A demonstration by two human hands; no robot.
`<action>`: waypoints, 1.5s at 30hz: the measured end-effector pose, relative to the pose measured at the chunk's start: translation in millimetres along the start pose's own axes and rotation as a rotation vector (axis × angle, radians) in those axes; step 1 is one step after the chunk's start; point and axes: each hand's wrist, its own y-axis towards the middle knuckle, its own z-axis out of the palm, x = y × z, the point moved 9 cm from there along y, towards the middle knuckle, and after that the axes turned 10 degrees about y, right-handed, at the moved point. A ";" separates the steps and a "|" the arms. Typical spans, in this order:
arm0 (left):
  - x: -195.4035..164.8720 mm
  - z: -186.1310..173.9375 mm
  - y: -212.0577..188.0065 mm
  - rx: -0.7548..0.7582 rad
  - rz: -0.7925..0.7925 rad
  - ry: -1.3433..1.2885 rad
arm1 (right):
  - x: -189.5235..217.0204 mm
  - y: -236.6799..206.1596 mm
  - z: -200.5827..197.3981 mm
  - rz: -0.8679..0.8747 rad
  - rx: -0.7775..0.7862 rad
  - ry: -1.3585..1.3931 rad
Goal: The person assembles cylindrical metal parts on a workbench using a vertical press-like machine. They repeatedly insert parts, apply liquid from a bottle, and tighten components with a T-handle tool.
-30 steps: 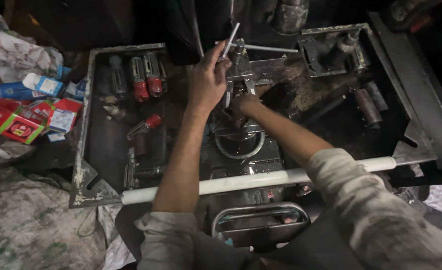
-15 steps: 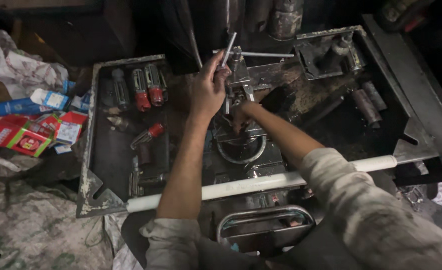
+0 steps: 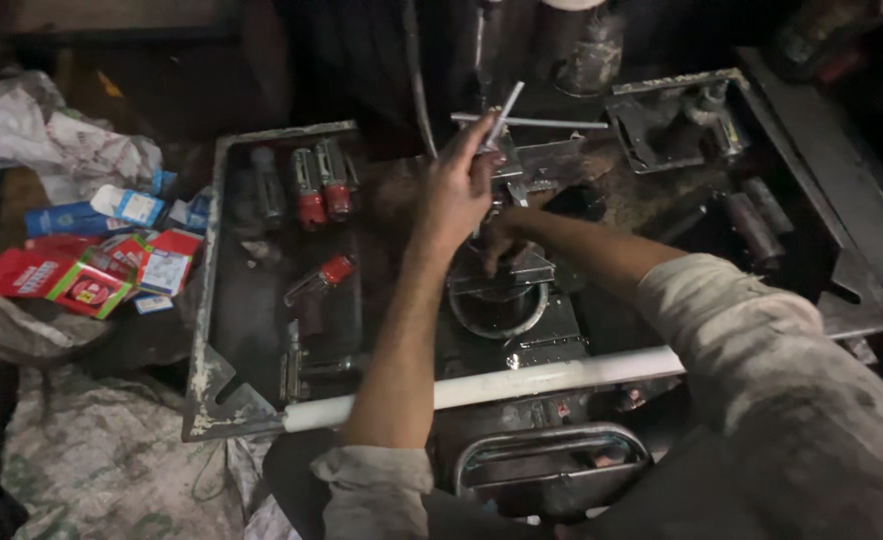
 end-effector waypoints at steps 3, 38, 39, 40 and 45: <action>-0.5 1.0 -2.4 0.006 -0.004 0.027 | 1.7 6.4 1.2 0.055 0.012 -0.002; 4.7 24.2 -9.5 0.137 -0.035 0.096 | 31.7 11.2 -12.7 -0.387 -0.183 -0.329; 3.8 23.0 -9.4 0.118 -0.037 0.069 | 43.3 8.2 -8.0 -0.510 -0.193 -0.451; 2.3 21.5 -9.5 0.105 -0.037 0.043 | 38.0 13.6 -2.5 -0.436 -0.116 -0.403; -7.7 13.6 -5.8 0.079 -0.004 0.001 | 2.2 11.6 14.3 -0.059 0.180 -0.160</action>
